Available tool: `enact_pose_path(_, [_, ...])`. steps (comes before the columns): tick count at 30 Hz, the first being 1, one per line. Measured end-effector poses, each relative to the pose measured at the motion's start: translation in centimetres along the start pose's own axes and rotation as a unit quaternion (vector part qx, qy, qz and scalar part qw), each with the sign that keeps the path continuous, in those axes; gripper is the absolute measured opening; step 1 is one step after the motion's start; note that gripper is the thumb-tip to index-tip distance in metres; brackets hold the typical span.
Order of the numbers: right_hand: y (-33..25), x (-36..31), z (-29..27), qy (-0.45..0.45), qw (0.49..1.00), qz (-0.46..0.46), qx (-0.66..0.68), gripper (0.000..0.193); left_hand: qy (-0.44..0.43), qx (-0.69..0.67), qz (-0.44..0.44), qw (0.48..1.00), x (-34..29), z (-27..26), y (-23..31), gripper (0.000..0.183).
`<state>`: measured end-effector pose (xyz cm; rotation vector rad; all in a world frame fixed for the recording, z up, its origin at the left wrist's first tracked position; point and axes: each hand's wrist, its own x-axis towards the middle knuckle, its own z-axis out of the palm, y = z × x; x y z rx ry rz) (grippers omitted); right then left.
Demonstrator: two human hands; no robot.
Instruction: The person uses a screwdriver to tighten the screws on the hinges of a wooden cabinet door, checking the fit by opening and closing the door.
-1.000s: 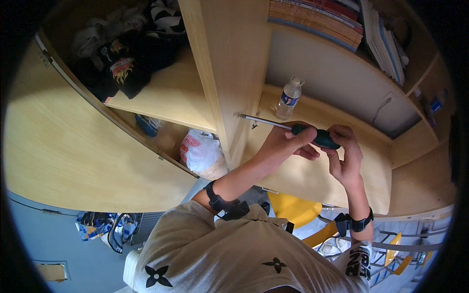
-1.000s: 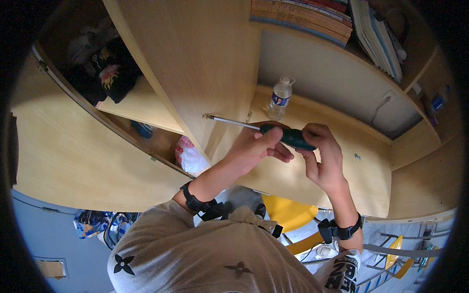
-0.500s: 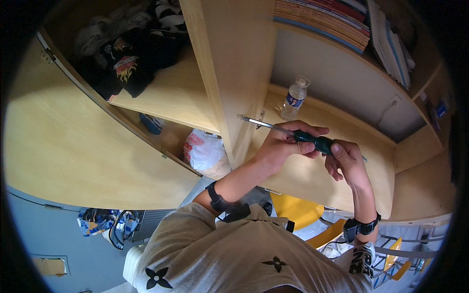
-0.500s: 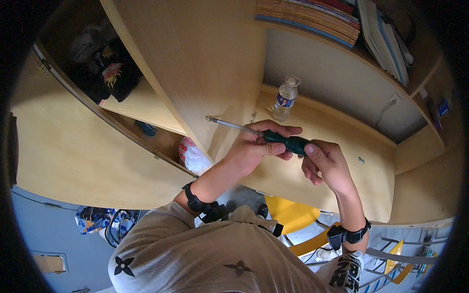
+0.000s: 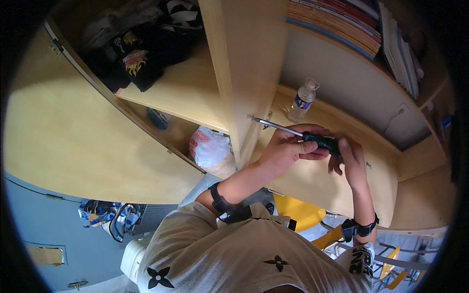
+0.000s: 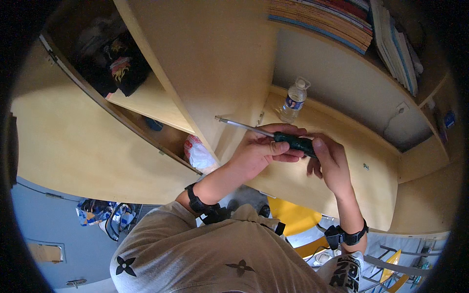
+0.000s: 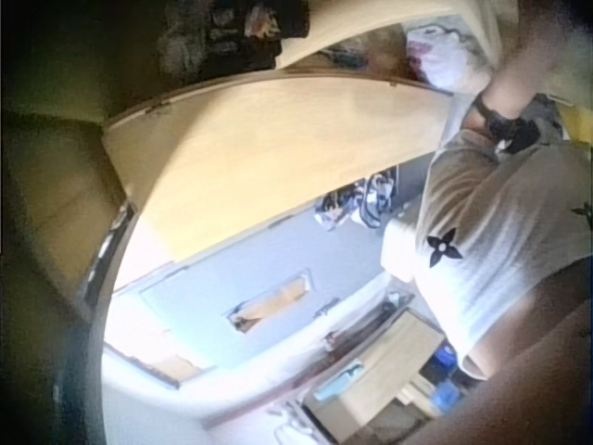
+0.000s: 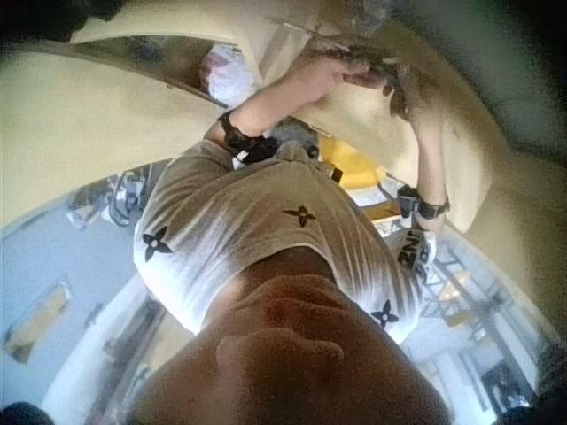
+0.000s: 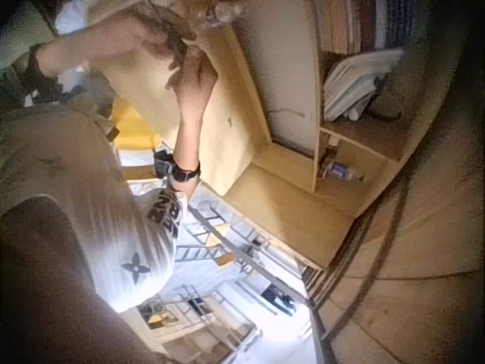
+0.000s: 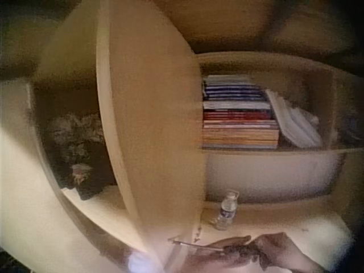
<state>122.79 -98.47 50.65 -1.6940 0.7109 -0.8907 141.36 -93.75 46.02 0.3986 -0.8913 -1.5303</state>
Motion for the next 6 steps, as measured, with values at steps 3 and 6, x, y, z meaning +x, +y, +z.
enact_pose_path(3, [0.8,0.3,-0.2,-0.047,0.985,0.152,-0.067,0.037,0.006,-0.026,0.006,1.000,-0.4,0.0,-0.2,0.040])
enact_pose_path(6, [3.1,0.5,0.6,0.046,0.967,-0.153,-0.200,0.028,0.035,-0.008,0.002,0.999,-0.7,0.0,0.1,0.041])
